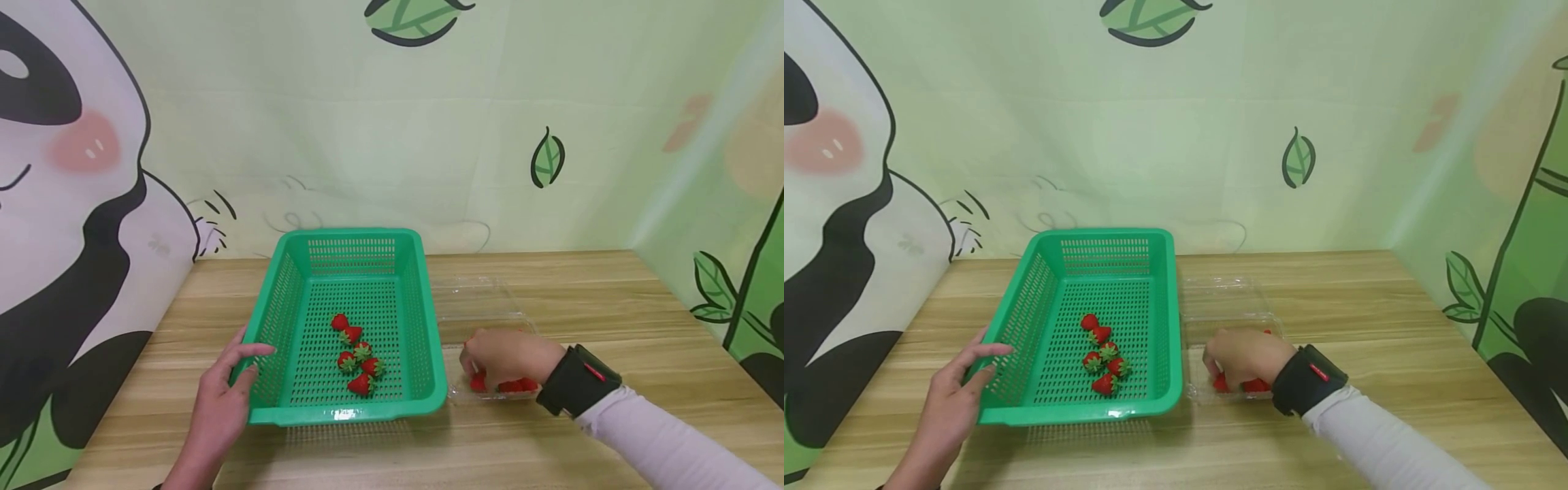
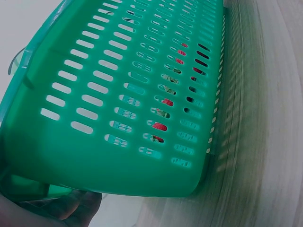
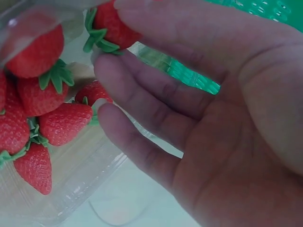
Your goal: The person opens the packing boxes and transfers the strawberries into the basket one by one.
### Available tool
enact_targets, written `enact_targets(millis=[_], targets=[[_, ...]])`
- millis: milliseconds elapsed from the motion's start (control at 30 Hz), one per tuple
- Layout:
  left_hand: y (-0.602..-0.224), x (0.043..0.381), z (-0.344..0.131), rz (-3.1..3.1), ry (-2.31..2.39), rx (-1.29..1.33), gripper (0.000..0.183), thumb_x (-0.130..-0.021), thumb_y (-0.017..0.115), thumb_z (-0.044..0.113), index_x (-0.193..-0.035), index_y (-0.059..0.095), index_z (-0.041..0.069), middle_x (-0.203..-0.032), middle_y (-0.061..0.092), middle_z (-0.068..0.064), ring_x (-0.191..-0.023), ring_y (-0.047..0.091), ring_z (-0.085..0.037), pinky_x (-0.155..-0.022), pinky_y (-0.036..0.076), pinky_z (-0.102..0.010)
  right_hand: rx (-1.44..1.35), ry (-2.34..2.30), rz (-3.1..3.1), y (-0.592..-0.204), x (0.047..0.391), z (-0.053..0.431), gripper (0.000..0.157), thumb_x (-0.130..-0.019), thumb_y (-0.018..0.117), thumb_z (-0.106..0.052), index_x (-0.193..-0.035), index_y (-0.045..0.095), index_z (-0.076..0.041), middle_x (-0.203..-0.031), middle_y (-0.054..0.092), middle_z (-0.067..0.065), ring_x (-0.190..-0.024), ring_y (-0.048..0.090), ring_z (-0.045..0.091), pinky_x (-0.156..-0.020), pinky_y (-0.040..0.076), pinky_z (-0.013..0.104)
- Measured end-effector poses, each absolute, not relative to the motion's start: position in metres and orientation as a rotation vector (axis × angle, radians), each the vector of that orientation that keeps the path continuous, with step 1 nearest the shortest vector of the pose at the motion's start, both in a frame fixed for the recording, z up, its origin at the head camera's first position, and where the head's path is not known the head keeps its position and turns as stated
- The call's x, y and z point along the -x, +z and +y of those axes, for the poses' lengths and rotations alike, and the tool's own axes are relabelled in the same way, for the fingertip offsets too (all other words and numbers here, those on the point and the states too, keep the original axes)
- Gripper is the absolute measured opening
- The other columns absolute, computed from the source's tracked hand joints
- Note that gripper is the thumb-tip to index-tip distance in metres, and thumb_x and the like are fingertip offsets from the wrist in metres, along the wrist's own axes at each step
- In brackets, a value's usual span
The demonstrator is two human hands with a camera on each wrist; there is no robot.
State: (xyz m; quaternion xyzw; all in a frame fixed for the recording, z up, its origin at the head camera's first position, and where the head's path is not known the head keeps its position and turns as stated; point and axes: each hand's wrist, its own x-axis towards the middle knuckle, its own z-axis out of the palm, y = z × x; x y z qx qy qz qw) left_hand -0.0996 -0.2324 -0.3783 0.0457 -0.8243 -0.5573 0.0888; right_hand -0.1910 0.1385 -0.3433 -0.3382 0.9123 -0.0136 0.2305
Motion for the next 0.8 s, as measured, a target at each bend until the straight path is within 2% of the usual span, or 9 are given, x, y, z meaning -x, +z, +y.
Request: enact_targets(millis=[233,800], targets=[[-0.378,0.1,-0.232,-2.457,-1.662,-0.139,0.03,-0.094,0.041,0.004,-0.118,0.059,0.005,-0.152,0.023,0.007,-0.138,0.019,-0.021,-0.099,0.032,-0.047,0.929,-0.041,2.525,-0.34,0.191,0.137,0.026,-0.067,0.076,-0.002,-0.077,0.061,-0.02,-0.071,0.053,-0.009,-0.067,0.049,0.013,-0.063,0.045,0.027],[-0.378,0.1,-0.233,-2.464,-1.665,-0.14,0.03,-0.094,0.041,0.005,-0.119,0.058,0.006,-0.153,0.021,0.01,-0.139,0.016,-0.022,-0.099,0.031,-0.051,1.014,-0.178,2.556,-0.317,0.19,0.136,0.02,-0.072,0.071,0.0,-0.075,0.061,-0.016,-0.068,0.053,-0.006,-0.066,0.047,0.013,-0.062,0.044,0.027]])
